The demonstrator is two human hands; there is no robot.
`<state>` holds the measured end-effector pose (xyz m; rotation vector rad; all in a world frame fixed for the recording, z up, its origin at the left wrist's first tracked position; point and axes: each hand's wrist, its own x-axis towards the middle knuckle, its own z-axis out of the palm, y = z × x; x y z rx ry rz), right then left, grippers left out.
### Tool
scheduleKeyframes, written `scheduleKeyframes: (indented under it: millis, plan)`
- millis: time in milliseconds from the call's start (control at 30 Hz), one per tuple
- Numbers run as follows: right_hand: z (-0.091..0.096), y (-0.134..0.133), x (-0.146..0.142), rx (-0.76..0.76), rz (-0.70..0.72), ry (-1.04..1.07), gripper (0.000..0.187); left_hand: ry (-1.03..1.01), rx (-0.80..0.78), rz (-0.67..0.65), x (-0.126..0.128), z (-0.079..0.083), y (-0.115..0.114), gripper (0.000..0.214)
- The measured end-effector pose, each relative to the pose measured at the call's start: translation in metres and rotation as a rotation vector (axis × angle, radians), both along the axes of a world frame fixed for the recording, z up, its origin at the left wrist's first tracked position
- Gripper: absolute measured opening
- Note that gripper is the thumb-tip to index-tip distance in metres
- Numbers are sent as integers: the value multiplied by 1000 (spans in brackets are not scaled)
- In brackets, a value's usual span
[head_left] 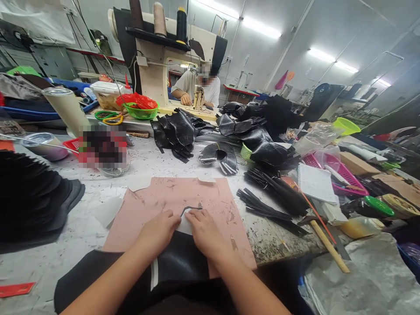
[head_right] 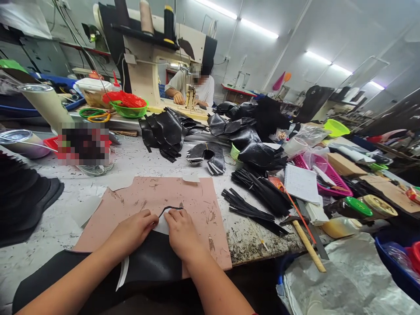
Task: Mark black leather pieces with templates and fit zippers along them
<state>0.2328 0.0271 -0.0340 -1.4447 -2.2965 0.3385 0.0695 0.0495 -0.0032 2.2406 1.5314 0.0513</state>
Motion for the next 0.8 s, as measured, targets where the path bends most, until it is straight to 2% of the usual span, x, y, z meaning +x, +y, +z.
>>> scheduleKeyframes:
  millis: [100,167,233,300,367,433,500,567,667,733,800]
  plan:
    - [4,-2,-7,9,-54,-81,36,94,78,-122,-8,-1,-8,30]
    - [10,-2,-7,13,-44,-127,30,124,90,-143,-15,0,-14,32]
    - [18,4,-1,-38,25,-98,22,98,34,-108,-24,3,-20,26]
    - [25,20,8,-124,58,20,12,0,-109,-51,-35,7,-24,22]
    - [29,44,21,-151,-26,144,13,-151,-270,-33,-45,11,-24,28]
    - [29,73,35,-88,-187,217,25,-303,-355,-62,-50,16,-18,31]
    - [28,98,47,-32,-317,288,29,-402,-357,-49,-47,20,-8,22]
    - [27,113,56,-8,-418,391,22,-474,-282,85,-36,22,7,17]
    - [33,111,68,-3,-528,586,21,-558,-96,330,-14,19,32,27]
    - [38,96,74,-26,-548,712,30,-565,-37,376,-2,15,45,34]
    - [43,74,78,-60,-529,814,38,-529,-31,349,7,11,51,35]
